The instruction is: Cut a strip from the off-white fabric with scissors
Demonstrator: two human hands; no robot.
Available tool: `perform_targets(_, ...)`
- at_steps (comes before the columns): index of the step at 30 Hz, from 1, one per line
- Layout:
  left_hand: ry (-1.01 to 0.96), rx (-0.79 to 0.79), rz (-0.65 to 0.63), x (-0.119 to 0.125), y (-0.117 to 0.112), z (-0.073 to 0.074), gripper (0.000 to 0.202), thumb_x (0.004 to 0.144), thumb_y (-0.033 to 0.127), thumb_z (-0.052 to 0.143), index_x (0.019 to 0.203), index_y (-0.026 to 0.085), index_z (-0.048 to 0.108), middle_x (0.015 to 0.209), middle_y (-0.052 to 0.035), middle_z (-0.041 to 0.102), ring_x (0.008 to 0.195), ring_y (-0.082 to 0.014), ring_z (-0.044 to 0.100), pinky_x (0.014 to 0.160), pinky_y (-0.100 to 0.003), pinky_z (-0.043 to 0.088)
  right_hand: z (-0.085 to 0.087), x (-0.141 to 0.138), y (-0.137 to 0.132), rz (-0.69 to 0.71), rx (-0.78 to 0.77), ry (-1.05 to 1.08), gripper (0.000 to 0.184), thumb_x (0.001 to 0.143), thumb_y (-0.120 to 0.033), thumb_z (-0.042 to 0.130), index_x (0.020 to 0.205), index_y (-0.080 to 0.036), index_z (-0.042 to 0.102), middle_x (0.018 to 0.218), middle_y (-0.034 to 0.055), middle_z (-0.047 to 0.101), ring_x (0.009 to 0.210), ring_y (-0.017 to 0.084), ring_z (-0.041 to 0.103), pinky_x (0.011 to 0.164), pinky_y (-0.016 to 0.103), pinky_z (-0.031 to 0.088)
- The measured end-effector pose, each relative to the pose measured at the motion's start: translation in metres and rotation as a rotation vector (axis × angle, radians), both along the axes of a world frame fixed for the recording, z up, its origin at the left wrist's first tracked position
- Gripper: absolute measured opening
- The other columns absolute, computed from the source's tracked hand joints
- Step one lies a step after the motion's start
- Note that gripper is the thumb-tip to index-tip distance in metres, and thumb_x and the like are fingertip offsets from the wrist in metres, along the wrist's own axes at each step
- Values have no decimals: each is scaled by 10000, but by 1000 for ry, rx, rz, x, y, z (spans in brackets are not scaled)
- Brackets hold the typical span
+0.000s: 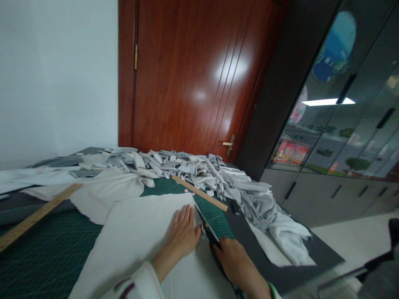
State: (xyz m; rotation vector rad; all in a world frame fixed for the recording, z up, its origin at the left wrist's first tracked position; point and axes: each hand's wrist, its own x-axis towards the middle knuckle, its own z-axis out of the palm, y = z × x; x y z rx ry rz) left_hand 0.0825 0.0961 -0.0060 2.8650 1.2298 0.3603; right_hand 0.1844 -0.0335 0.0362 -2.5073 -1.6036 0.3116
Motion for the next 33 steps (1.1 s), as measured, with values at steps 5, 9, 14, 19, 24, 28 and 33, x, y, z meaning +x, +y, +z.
perform_targets(5,-1,2,8,0,0,1,648,931,354,330,1460,-22,312,1545,-204,256,1445,-296,208,1177,-488,198,-5,4,1,15,-2,-35,336,979,-214,372,1035,-43,656,1051,226,703,1047,367,652,872,442,479)
perform_targets(9,-5,-2,-1,-1,0,1,657,934,359,329,1454,-42,307,1542,-211,260,1445,-306,208,1178,-496,198,-4,4,1,12,-8,-37,320,978,-212,384,1032,-51,656,1043,214,708,1039,359,658,865,430,488)
perform_targets(14,9,0,-5,-1,0,0,655,944,364,303,1458,-42,297,1548,-210,247,1448,-310,195,1179,-500,187,1,0,-1,15,-22,-49,326,982,-208,382,1038,-51,663,1055,213,711,1041,349,660,872,415,482)
perform_targets(19,11,8,-7,0,0,-1,653,945,356,303,1458,-48,287,1547,-214,250,1449,-306,197,1181,-504,179,-2,2,-1,21,-2,-50,315,977,-201,397,1040,-45,663,1049,215,709,1041,349,657,863,406,478)
perform_targets(24,4,13,-7,0,0,-1,655,946,366,311,1455,-44,295,1545,-216,257,1449,-310,199,1179,-511,181,-8,8,1,17,23,-23,314,973,-227,411,1008,-55,670,1011,206,716,1011,364,671,835,414,484)
perform_targets(28,3,8,-7,-1,0,0,655,947,370,315,1451,-49,302,1539,-222,267,1445,-316,214,1175,-519,195,-12,14,1,10,25,-14,319,978,-239,404,1003,-63,669,1003,192,721,1003,343,679,832,395,490)
perform_targets(33,2,8,-8,-1,-1,1,650,954,373,315,1447,-52,312,1535,-225,276,1441,-320,224,1174,-520,204,-19,24,-1,47,37,-68,299,971,-280,452,1010,-66,658,1001,170,725,1004,319,679,860,384,499)
